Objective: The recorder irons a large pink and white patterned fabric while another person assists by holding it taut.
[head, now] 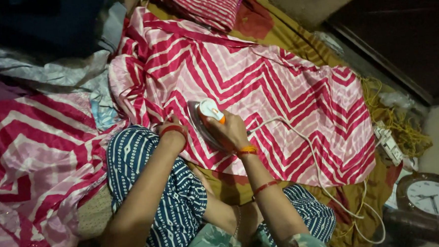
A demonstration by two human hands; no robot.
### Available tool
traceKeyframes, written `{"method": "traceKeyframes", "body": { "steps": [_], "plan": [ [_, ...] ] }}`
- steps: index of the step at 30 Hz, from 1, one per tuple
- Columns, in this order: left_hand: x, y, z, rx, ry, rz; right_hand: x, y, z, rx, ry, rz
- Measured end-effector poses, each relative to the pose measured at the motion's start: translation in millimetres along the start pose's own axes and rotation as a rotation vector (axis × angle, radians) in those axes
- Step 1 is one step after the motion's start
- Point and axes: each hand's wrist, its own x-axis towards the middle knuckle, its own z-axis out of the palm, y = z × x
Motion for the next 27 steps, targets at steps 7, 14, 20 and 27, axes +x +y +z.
{"method": "traceKeyframes", "body": {
  "steps": [7, 14, 20, 27],
  "plan": [
    [15, 7, 7, 0.075, -0.254, 0.01, -19, -24, -3, 0.015, -0.041, -0.169],
    [30, 9, 15, 0.123, -0.29, 0.02, 12, -28, 13, -0.055, -0.027, -0.086],
    [26, 9, 7, -0.003, -0.252, -0.038, 50, -38, 20, -0.033, 0.033, -0.039],
    [9, 5, 3, 0.023, -0.142, 0.008, 43, -28, 28, -0.026, 0.06, -0.052]
  ]
}}
